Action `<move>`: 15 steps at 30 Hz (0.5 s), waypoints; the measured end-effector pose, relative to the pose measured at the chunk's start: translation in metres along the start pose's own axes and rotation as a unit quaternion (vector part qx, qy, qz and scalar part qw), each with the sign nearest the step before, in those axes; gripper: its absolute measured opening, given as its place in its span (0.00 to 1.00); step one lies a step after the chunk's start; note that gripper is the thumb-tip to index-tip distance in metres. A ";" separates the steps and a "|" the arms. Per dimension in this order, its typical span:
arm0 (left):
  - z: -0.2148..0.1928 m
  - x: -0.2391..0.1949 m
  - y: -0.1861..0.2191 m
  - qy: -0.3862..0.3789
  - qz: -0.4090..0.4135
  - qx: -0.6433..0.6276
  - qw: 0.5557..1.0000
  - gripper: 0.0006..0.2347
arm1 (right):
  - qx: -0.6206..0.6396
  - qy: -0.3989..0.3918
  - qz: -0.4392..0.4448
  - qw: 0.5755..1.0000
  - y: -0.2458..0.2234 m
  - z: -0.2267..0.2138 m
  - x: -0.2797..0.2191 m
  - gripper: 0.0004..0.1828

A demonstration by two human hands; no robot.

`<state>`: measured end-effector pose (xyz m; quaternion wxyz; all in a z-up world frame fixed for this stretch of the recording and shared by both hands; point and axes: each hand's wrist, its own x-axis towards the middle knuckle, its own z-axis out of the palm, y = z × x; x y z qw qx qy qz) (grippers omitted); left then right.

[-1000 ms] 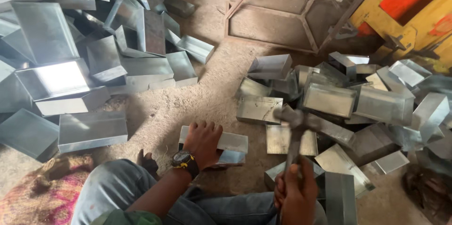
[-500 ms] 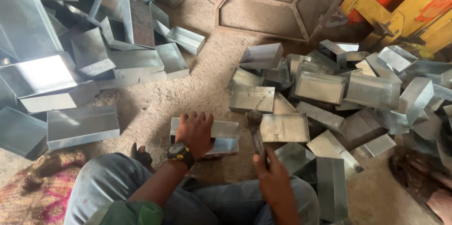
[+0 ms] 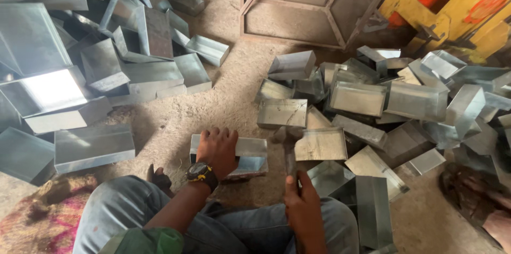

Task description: The person straightens and flattens metal rectangular containers using a hammer while sitting on the floor next to a pile of similar objects.

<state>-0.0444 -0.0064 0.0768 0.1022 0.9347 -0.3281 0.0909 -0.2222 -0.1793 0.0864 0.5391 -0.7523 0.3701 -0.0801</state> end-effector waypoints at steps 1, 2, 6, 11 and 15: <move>0.001 -0.001 -0.001 0.012 -0.002 -0.002 1.000 0.18 | 0.087 -0.029 0.022 0.996 -0.002 0.001 -0.008 0.24; 0.002 0.000 0.000 0.027 -0.003 -0.005 1.000 0.17 | 0.173 -0.055 0.041 0.982 -0.005 0.000 -0.013 0.22; -0.003 0.002 0.001 -0.007 -0.010 -0.013 1.000 0.18 | 0.149 -0.092 0.050 0.983 -0.009 0.005 -0.008 0.24; 0.000 0.002 0.001 -0.005 -0.012 -0.007 1.000 0.20 | 0.184 -0.098 0.013 0.978 -0.001 0.001 -0.006 0.25; -0.002 0.001 0.002 0.047 -0.009 -0.008 0.999 0.18 | 0.207 -0.080 0.011 0.975 -0.002 0.010 -0.010 0.24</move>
